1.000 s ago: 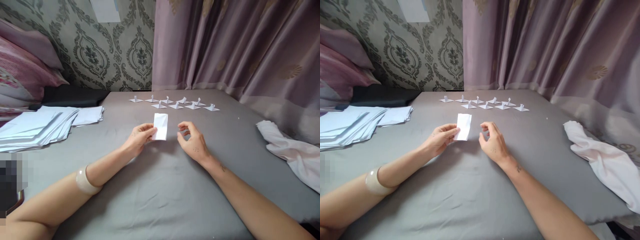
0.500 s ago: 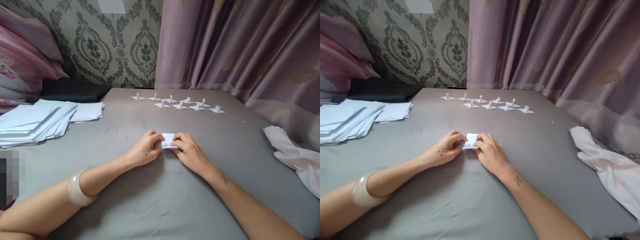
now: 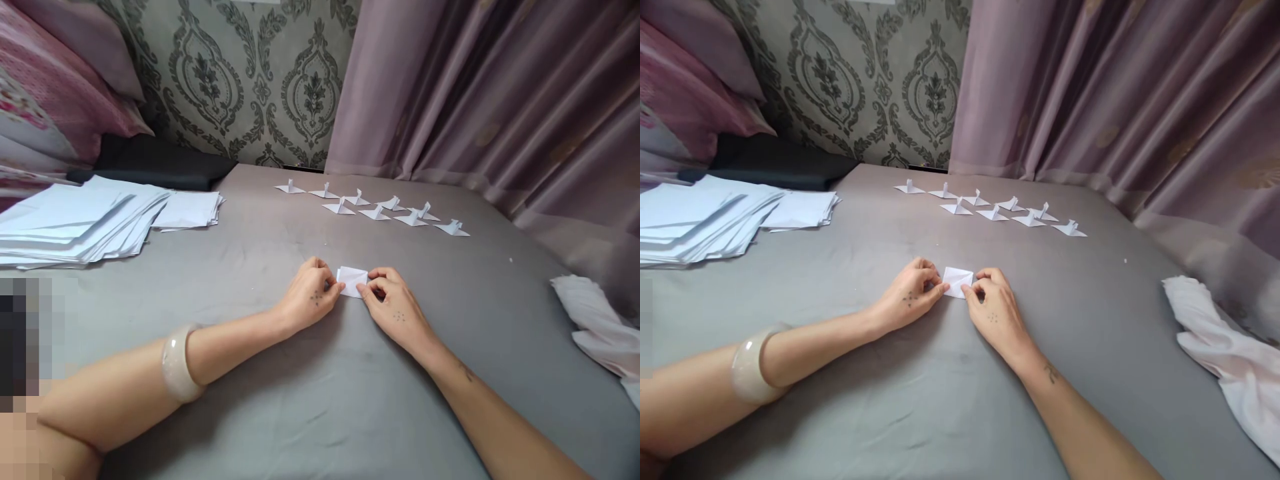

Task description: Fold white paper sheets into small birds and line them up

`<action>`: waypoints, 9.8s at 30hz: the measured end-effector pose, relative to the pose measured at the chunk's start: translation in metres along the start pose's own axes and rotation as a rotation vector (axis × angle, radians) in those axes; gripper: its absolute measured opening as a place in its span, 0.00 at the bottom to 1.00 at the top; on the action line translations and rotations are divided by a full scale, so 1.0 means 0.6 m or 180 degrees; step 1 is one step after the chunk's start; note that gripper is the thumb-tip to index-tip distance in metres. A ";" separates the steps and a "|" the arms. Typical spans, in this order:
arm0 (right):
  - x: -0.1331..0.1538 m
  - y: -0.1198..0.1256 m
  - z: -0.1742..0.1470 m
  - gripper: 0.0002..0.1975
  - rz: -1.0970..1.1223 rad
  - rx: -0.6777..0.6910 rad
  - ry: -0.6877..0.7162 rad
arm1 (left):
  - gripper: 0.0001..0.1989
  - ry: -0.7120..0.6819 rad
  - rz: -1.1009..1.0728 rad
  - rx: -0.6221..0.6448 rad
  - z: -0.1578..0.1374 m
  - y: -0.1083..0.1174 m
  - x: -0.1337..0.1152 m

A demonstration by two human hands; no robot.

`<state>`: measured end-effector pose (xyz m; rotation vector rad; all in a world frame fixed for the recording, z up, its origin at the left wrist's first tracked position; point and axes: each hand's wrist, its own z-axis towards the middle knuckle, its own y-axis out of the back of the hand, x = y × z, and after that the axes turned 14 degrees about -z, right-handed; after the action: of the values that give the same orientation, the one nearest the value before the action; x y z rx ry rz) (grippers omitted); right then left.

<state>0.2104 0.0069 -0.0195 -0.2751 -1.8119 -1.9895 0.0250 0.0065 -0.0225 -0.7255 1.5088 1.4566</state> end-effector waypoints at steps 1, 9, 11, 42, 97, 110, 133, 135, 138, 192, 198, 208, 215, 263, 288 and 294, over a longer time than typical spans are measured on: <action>0.001 -0.001 0.001 0.14 -0.0010 -0.0011 -0.0027 | 0.11 0.0001 0.0005 -0.0021 0.000 -0.001 0.001; 0.003 -0.002 0.006 0.14 -0.0080 -0.0057 -0.0097 | 0.11 0.0039 0.0141 -0.0008 0.003 0.001 -0.001; 0.002 -0.004 0.007 0.13 -0.0070 -0.0078 -0.0100 | 0.10 0.0044 0.0174 0.0012 0.003 0.002 -0.001; -0.002 0.016 -0.004 0.18 -0.0849 -0.0023 0.1007 | 0.16 -0.1407 0.1595 0.0835 -0.005 0.025 -0.008; 0.009 0.005 -0.002 0.12 0.0162 0.0221 0.0038 | 0.11 -0.0222 0.0339 0.0116 -0.006 0.024 -0.014; 0.014 0.001 0.008 0.14 0.0140 0.0185 -0.0108 | 0.10 -0.0116 0.0244 0.0051 -0.008 0.015 0.000; 0.006 0.000 0.012 0.12 -0.0066 0.0318 -0.0041 | 0.09 -0.0385 0.0783 0.0021 -0.004 0.009 0.022; 0.003 0.000 0.011 0.11 -0.0151 0.0319 0.0041 | 0.06 -0.0291 0.0863 0.0027 -0.006 0.010 0.013; 0.001 0.000 0.009 0.08 -0.0233 0.0234 0.0150 | 0.02 -0.0157 0.0797 0.0112 -0.010 0.014 0.005; -0.013 0.010 -0.010 0.14 0.0360 -0.0126 0.0420 | 0.13 -0.0645 0.0360 0.0412 -0.003 0.025 0.007; -0.009 0.005 -0.014 0.14 0.0509 -0.0050 0.0671 | 0.05 -0.0716 0.0482 0.0451 -0.003 0.023 0.001; 0.025 0.028 -0.014 0.17 0.2582 0.0748 -0.0612 | 0.12 -0.1754 0.0814 0.0025 -0.019 0.028 -0.003; 0.025 0.008 -0.018 0.15 0.2489 0.0406 -0.0270 | 0.13 -0.0566 -0.0810 0.0243 -0.025 0.023 -0.031; 0.032 0.030 -0.016 0.16 0.2580 0.0585 -0.0238 | 0.13 0.1350 -0.4224 0.0219 0.005 0.020 -0.015; 0.050 0.009 -0.022 0.04 0.1304 -0.0604 0.0133 | 0.25 -0.1104 -0.1054 0.0120 -0.033 0.011 -0.028; 0.051 0.016 -0.028 0.08 0.1715 -0.0376 -0.0140 | 0.19 -0.0634 -0.1303 -0.0248 -0.036 0.015 -0.041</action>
<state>0.1896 -0.0153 -0.0001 -0.7604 -1.4446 -1.7091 0.0233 -0.0173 0.0018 -0.8520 1.0813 1.2379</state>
